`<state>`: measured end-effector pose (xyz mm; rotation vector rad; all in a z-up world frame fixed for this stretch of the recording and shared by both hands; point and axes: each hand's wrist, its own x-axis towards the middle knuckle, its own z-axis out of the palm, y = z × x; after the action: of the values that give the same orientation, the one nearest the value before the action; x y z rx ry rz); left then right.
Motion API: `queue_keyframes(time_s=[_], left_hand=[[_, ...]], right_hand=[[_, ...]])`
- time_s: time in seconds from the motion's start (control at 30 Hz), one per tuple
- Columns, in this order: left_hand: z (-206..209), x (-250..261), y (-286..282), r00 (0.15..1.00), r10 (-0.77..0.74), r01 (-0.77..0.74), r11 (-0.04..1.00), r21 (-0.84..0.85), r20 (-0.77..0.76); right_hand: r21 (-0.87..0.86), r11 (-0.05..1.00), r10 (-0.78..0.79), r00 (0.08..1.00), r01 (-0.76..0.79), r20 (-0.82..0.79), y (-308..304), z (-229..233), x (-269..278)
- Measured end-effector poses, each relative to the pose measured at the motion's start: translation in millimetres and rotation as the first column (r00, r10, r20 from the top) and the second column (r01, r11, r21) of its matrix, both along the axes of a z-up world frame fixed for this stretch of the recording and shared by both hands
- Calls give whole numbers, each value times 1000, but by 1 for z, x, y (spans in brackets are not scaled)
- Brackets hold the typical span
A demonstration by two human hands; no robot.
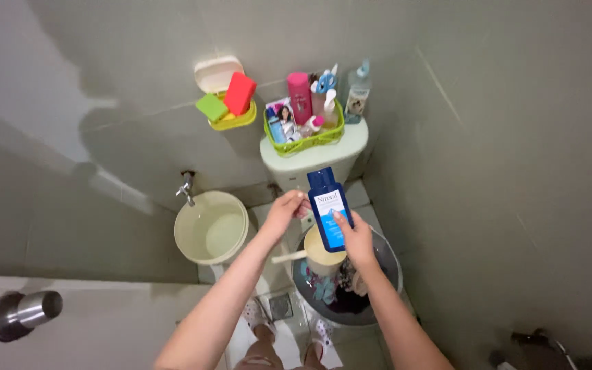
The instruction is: The person repeatedly moves various toiletries and bottles between a green basket on the toilet tank and a wall-mounted wire rack. They also briefly use a long-handled brush to scrub the tiled wall before resuming the transfer of items.
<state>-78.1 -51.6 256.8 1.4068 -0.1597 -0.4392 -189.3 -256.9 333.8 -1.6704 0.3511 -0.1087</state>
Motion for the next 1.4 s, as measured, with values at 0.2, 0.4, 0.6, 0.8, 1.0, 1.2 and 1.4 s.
queue_keyframes(time_s=[0.2,0.4,0.6,0.8,1.0,1.2,1.4], left_hand=[[83,-27,-38,984,75,-88,993,-73,-163],[113,-24,-40,977,165,-183,974,-135,-133],[82,-5,-51,940,156,-254,914,-316,-302],[41,18,-36,968,-8,-84,931,-356,-251],[55,-3,-26,987,-86,66,987,-149,-134],[-66,22,-15,932,-22,-29,990,-135,-362],[-233,21,-49,984,56,-59,998,-13,-167]], right_hand=[[11,1000,-5,1000,4,28,10,26,-1],[91,991,88,993,-95,76,13,30,8],[184,972,138,988,-147,63,12,9,16],[276,940,194,979,-202,58,7,10,10],[186,970,179,978,-157,-111,20,-19,20],[102,986,155,957,-134,-243,14,-145,49],[-58,998,-29,995,23,-95,4,-257,66]])
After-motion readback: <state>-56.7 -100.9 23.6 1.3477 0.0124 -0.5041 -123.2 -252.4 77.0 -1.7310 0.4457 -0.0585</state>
